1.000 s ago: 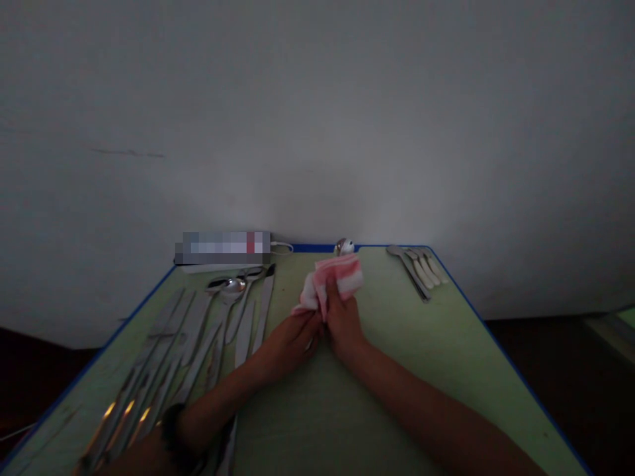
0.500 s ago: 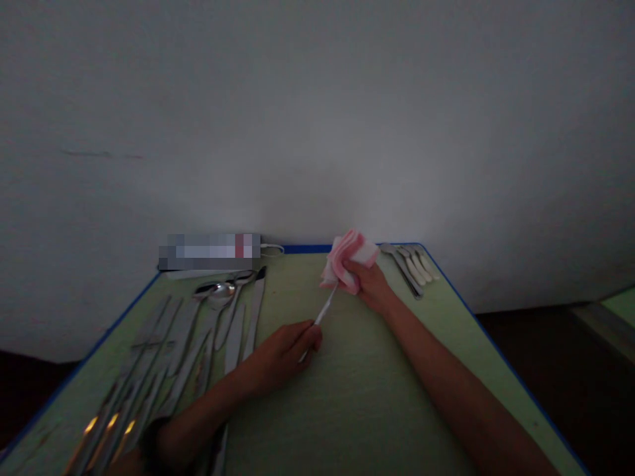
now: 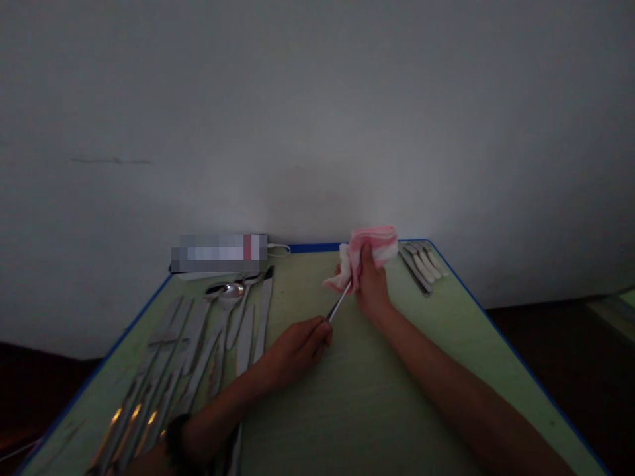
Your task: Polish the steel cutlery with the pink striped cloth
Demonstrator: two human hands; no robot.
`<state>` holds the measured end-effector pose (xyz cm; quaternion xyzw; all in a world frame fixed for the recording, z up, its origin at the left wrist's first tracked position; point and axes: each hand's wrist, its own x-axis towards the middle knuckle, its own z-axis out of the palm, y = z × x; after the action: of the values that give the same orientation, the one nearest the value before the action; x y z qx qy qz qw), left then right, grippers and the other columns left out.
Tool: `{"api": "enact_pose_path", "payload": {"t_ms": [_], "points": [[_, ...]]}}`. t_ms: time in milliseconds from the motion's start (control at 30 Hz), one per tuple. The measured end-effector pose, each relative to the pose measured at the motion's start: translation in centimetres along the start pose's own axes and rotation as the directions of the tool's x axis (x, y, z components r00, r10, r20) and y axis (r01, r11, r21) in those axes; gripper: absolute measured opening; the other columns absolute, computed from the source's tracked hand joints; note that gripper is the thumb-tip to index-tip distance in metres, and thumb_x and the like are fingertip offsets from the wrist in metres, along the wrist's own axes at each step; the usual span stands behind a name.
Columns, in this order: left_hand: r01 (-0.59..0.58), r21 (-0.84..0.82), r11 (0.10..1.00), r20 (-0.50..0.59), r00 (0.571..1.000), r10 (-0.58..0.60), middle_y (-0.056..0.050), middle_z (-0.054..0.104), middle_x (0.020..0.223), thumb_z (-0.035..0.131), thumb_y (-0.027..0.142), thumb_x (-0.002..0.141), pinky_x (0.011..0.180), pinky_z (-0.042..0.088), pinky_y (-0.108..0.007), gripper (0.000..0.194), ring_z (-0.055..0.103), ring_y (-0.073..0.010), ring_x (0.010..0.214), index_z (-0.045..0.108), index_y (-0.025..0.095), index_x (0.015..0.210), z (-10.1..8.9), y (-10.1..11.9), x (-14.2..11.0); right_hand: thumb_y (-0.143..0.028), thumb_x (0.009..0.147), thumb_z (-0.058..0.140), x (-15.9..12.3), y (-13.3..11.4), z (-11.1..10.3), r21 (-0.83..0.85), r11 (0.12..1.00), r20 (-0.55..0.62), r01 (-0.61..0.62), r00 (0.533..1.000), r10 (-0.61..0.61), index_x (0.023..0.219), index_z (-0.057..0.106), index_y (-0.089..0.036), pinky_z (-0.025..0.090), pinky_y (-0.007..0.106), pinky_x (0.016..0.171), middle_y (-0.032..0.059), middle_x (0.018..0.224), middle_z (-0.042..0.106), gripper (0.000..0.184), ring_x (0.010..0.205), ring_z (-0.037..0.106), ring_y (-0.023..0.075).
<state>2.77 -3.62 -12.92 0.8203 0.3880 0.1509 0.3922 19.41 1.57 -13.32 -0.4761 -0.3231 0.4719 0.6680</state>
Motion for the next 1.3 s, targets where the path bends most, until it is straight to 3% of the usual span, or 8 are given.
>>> {"api": "enact_pose_path", "payload": {"t_ms": [67,300,600,700,767,933,1133,1300], "points": [[-0.004,0.025,1.0,-0.045,0.999,0.005,-0.001,0.056,0.067,0.028,0.032,0.09,0.065,0.042,-0.025,0.032,0.052,-0.0139,0.063,0.05,0.018,0.071,0.3,0.1,0.2,-0.069,0.076,0.033,-1.4,1.4,1.2,-0.045,0.997,-0.088,-0.061,0.995,0.057,0.078,0.062,-0.014,0.043,0.026,0.048,0.0052,0.058,0.061,0.063,0.052,0.057,0.0152],[-0.073,-0.053,0.996,-0.187,0.98,0.062,-0.007,0.065,0.087,0.029,0.026,0.089,0.08,0.044,-0.028,0.031,0.057,-0.0167,0.078,0.058,0.018,0.085,0.9,-0.2,0.5,-0.069,0.074,0.038,-5.2,4.0,2.8,-0.257,0.963,-0.033,-0.087,0.996,0.081,0.074,0.063,-0.013,0.04,0.026,0.052,0.0046,0.055,0.059,0.061,0.057,0.055,0.0163],[-0.035,-0.293,0.956,-0.295,0.954,-0.055,0.004,0.042,0.053,0.029,0.04,0.089,0.047,0.037,-0.021,0.033,0.04,-0.011,0.046,0.045,0.019,0.07,0.5,-0.3,0.8,-0.063,0.077,0.041,-1.0,2.3,0.3,-0.168,0.982,-0.029,-0.084,0.996,0.08,0.093,0.061,-0.013,0.046,0.028,0.063,0.008,0.081,0.065,0.056,0.071,0.059,0.0172],[-0.024,-0.413,0.91,-0.325,0.938,-0.123,0.005,0.038,0.054,0.027,0.044,0.089,0.044,0.033,-0.02,0.035,0.036,-0.0101,0.046,0.042,0.02,0.068,0.4,0.6,0.3,-0.053,0.073,0.055,-0.9,1.0,-1.7,-0.255,0.965,0.208,-0.061,0.971,0.117,0.1,0.059,-0.014,0.048,0.032,0.072,0.0071,0.09,0.065,0.047,0.078,0.06,0.0178],[-0.048,-0.352,0.935,-0.336,0.939,-0.078,0.003,0.042,0.058,0.029,0.043,0.088,0.048,0.035,-0.02,0.035,0.04,-0.011,0.051,0.043,0.02,0.067,0.5,1.0,0.0,-0.048,0.073,0.058,-1.7,-0.1,-2.7,-0.386,0.922,0.39,0.022,0.91,0.141,0.102,0.059,-0.015,0.047,0.034,0.077,0.0073,0.094,0.065,0.044,0.082,0.06,0.0184],[-0.028,-0.223,0.974,-0.214,0.977,-0.021,0.004,0.044,0.055,0.029,0.043,0.09,0.052,0.035,-0.022,0.04,0.044,-0.0114,0.052,0.048,0.018,0.066,1.0,0.9,-0.3,-0.045,0.078,0.053,-4.5,-1.9,-2.9,-0.513,0.786,0.325,0.345,0.926,-0.194,0.111,0.056,-0.02,0.044,0.032,0.083,0.0088,0.113,0.056,0.042,0.096,0.054,0.0177],[-0.045,0.004,0.999,-0.139,0.989,0.045,0.002,0.053,0.059,0.029,0.043,0.091,0.057,0.036,-0.022,0.043,0.051,-0.0132,0.057,0.052,0.017,0.067,1.6,1.2,-0.7,-0.041,0.08,0.05,-6.5,-0.7,-1.7,-0.342,0.934,0.336,0.106,0.942,0.017,0.098,0.058,-0.016,0.04,0.023,0.054,-0.0015,0.065,0.057,0.032,0.056,0.051,0.0102],[-0.075,0.111,0.991,-0.062,0.995,0.082,0.0,0.06,0.066,0.024,0.04,0.093,0.062,0.038,-0.022,0.044,0.055,-0.0146,0.064,0.055,0.018,0.071,1.7,1.9,-1.4,-0.04,0.077,0.052,-5.6,-1.4,-2.8,-0.31,0.944,0.21,0.116,0.976,-0.051,0.081,0.058,-0.017,0.035,0.021,0.049,-0.0044,0.06,0.052,0.024,0.05,0.045,0.0087]]}}
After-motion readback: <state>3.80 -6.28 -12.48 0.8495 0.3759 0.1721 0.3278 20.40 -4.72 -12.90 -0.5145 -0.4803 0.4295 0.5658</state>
